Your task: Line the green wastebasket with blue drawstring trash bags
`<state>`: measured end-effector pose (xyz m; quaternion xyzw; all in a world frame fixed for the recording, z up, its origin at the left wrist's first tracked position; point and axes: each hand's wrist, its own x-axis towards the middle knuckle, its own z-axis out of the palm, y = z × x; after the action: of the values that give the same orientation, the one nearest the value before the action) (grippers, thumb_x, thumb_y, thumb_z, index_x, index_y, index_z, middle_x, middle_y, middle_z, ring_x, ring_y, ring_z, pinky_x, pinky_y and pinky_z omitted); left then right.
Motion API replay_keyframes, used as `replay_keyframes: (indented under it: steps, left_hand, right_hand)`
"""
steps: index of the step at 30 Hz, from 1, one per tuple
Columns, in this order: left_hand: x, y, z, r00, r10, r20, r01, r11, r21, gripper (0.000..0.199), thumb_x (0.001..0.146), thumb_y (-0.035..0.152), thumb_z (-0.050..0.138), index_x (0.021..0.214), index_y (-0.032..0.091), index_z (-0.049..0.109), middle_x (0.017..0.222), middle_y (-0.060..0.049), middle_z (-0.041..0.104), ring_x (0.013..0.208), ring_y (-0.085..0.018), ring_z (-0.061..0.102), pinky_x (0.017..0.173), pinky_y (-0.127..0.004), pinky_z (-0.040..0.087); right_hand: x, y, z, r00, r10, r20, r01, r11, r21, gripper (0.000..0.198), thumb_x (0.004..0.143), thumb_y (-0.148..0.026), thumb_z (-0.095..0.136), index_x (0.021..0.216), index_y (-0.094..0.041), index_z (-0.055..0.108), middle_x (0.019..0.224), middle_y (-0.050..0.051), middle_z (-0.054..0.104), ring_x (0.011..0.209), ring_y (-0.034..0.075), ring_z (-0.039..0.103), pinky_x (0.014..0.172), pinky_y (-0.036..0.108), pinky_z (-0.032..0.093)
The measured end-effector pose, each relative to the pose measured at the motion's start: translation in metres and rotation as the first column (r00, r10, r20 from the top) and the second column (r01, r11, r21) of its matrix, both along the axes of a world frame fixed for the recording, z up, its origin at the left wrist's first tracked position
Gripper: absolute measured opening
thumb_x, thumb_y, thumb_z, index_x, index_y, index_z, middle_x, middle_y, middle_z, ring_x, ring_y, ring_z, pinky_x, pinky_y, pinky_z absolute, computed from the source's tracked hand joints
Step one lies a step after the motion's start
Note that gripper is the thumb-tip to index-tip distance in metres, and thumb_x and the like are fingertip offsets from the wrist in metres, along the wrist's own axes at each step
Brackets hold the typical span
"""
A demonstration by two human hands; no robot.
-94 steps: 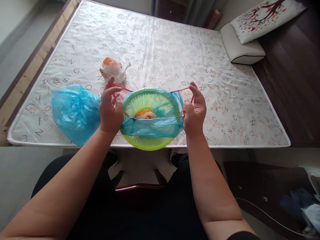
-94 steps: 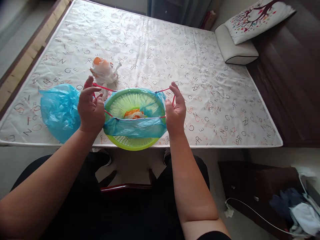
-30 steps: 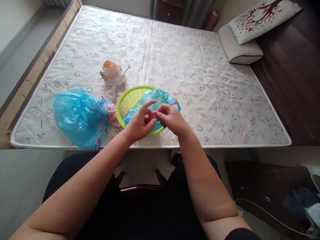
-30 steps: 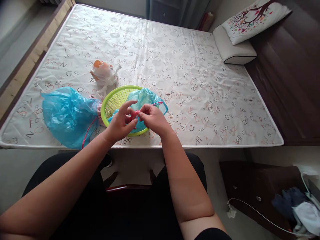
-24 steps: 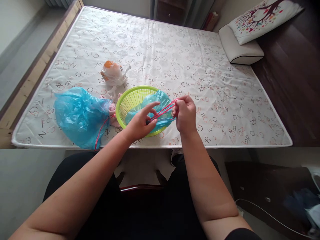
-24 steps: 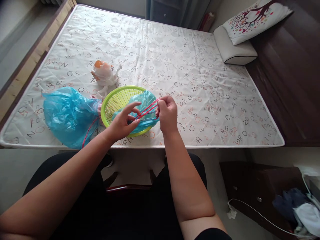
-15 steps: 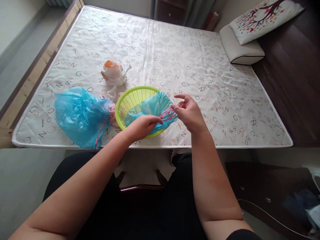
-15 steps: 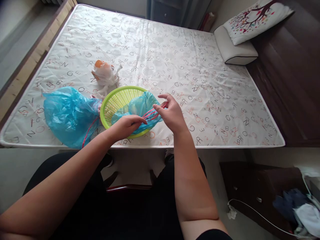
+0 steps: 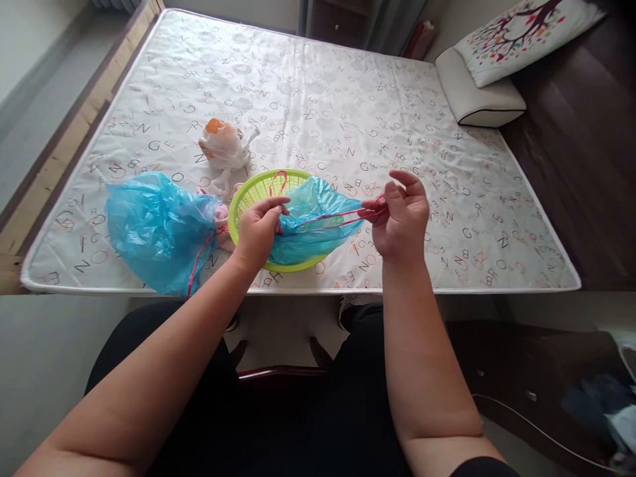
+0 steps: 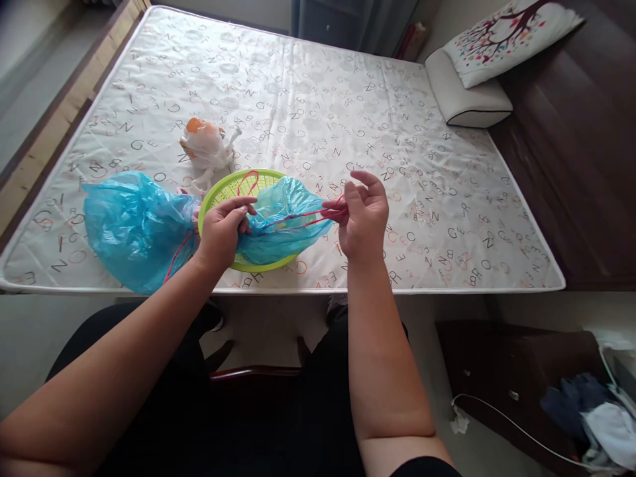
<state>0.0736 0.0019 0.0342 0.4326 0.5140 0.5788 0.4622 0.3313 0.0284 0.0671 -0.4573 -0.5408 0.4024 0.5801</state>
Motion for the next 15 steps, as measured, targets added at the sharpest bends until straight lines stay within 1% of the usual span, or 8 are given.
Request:
replay_keyframes:
  steps: [2, 4, 7, 9, 12, 15]
  left_hand:
    - [0.001, -0.003, 0.004, 0.999, -0.023, -0.024, 0.025, 0.997, 0.069, 0.024, 0.086, 0.027, 0.069, 0.104, 0.019, 0.084, 0.090, -0.005, 0.076, 0.059, -0.010, 0.056, 0.056, -0.025, 0.050]
    - [0.003, -0.008, 0.010, 0.993, -0.077, -0.089, 0.088, 0.987, 0.133, 0.027, 0.088, 0.029, 0.073, 0.110, 0.020, 0.084, 0.095, -0.006, 0.078, 0.068, -0.012, 0.061, 0.063, -0.026, 0.053]
    - [0.008, -0.016, 0.019, 0.959, -0.198, -0.202, 0.239, 0.950, 0.202, 0.031, 0.088, 0.033, 0.080, 0.116, 0.021, 0.084, 0.098, -0.007, 0.078, 0.082, -0.016, 0.066, 0.074, -0.029, 0.055]
    - [0.010, -0.019, 0.023, 0.926, -0.305, -0.223, 0.350, 0.916, 0.197, 0.031, 0.088, 0.038, 0.082, 0.113, 0.020, 0.085, 0.098, -0.008, 0.077, 0.087, -0.018, 0.066, 0.078, -0.031, 0.055]
    - [0.009, -0.019, 0.025, 0.888, -0.443, -0.126, 0.457, 0.882, 0.117, 0.027, 0.090, 0.043, 0.080, 0.101, 0.018, 0.084, 0.091, -0.006, 0.074, 0.084, -0.018, 0.065, 0.075, -0.031, 0.053]
    - [0.005, -0.016, 0.021, 0.857, -0.515, -0.009, 0.514, 0.855, 0.064, 0.022, 0.086, 0.039, 0.076, 0.085, 0.017, 0.077, 0.077, -0.003, 0.067, 0.074, -0.016, 0.060, 0.069, -0.028, 0.050]
  right_hand:
    - [-0.010, -0.005, 0.005, 0.997, 0.071, 0.032, -0.072, 0.997, 0.027, 0.045, 0.102, -0.065, 0.062, 0.138, -0.038, 0.061, 0.100, 0.001, 0.068, 0.073, 0.016, 0.073, 0.064, 0.033, 0.062]
    - [-0.024, -0.013, 0.011, 0.989, 0.145, 0.042, -0.146, 0.989, 0.023, 0.044, 0.100, -0.062, 0.067, 0.136, -0.037, 0.063, 0.103, 0.001, 0.071, 0.070, 0.013, 0.070, 0.065, 0.031, 0.062]
    - [-0.048, -0.026, 0.018, 0.963, 0.270, 0.022, -0.269, 0.963, -0.034, 0.040, 0.096, -0.054, 0.076, 0.129, -0.032, 0.068, 0.102, 0.000, 0.072, 0.073, 0.012, 0.068, 0.070, 0.030, 0.063]
    - [-0.060, -0.033, 0.021, 0.948, 0.319, 0.015, -0.318, 0.947, -0.052, 0.033, 0.096, -0.050, 0.077, 0.122, -0.030, 0.071, 0.098, -0.001, 0.071, 0.076, 0.012, 0.069, 0.074, 0.031, 0.064]
    - [-0.072, -0.038, 0.020, 0.943, 0.332, 0.013, -0.331, 0.942, -0.049, 0.027, 0.096, -0.046, 0.076, 0.117, -0.029, 0.072, 0.096, -0.001, 0.070, 0.081, 0.013, 0.069, 0.078, 0.033, 0.064]
    - [-0.075, -0.040, 0.019, 0.943, 0.331, 0.020, -0.330, 0.943, -0.044, 0.029, 0.096, -0.044, 0.077, 0.120, -0.030, 0.071, 0.096, -0.001, 0.069, 0.085, 0.014, 0.070, 0.080, 0.033, 0.064]
